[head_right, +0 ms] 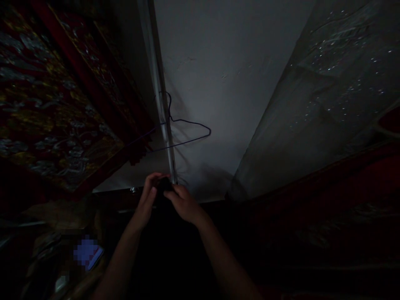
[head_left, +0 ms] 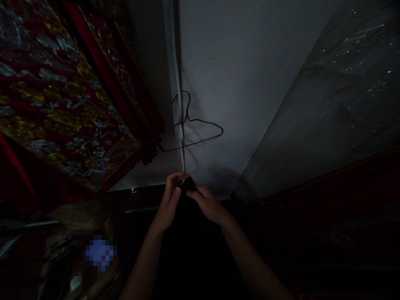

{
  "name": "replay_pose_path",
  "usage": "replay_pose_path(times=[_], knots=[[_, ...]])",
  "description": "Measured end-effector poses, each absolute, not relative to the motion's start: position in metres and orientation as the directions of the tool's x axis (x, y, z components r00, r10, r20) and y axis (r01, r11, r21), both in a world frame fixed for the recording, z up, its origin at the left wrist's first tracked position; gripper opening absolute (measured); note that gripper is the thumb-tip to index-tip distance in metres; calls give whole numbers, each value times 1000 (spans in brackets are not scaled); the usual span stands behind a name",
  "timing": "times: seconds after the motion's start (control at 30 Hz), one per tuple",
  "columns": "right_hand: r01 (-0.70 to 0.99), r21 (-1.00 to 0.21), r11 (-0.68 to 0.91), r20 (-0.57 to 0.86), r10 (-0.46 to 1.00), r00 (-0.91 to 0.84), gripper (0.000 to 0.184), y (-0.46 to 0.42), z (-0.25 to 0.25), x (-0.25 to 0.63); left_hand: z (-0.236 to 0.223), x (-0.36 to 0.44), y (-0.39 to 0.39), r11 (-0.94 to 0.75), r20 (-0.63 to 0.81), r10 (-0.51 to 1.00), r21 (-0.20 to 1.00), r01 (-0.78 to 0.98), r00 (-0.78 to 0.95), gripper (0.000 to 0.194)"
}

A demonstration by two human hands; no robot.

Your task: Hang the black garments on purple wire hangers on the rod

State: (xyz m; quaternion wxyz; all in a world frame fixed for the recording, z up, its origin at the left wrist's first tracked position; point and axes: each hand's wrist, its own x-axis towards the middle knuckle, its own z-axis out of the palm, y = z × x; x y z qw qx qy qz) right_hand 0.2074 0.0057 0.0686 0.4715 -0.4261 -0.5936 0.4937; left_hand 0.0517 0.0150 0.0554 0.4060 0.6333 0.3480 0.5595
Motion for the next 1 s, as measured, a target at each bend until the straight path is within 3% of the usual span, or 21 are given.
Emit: replay_pose_path(times=[0.07,0.17,0.23,0.33,0.4,0.47,0.53,0.6,0.7,0.8,0.9,1.0], knots=[[9,-998,68,65,981,-180,13,9,86,221,49,42,16,-352,326,887,936,23,327,36],[-26,-999,33,37,986,-163,9,19,113,243,41,26,11,-259,93,750,952,161,655,22],[-53,-997,56,65,981,-185,12,30,127,252,40,16,7,-245,8,697,942,228,717,23],[-94,-990,106,129,947,-294,11,44,138,251,45,10,5,-328,152,814,917,228,561,54],[-59,-990,127,139,875,-464,11,49,139,242,49,11,9,-406,286,850,891,204,442,73],[21,-985,169,119,773,-624,12,50,139,234,54,17,13,-457,346,838,867,198,422,69],[92,-962,256,127,724,-678,12,50,139,232,58,24,15,-476,315,796,854,212,517,43],[115,-932,343,194,743,-640,17,52,141,238,60,26,16,-490,254,740,838,241,622,16],[114,-872,476,377,801,-464,24,65,141,253,60,19,14,-502,178,696,814,294,695,19],[157,-823,547,523,835,-171,30,92,132,263,57,5,9,-442,55,737,793,419,673,29],[190,-844,502,516,856,33,44,128,110,261,55,-7,3,-300,-77,829,775,557,554,50],[259,-880,399,419,907,27,37,158,86,257,55,-18,2,-257,-76,887,738,624,456,42]])
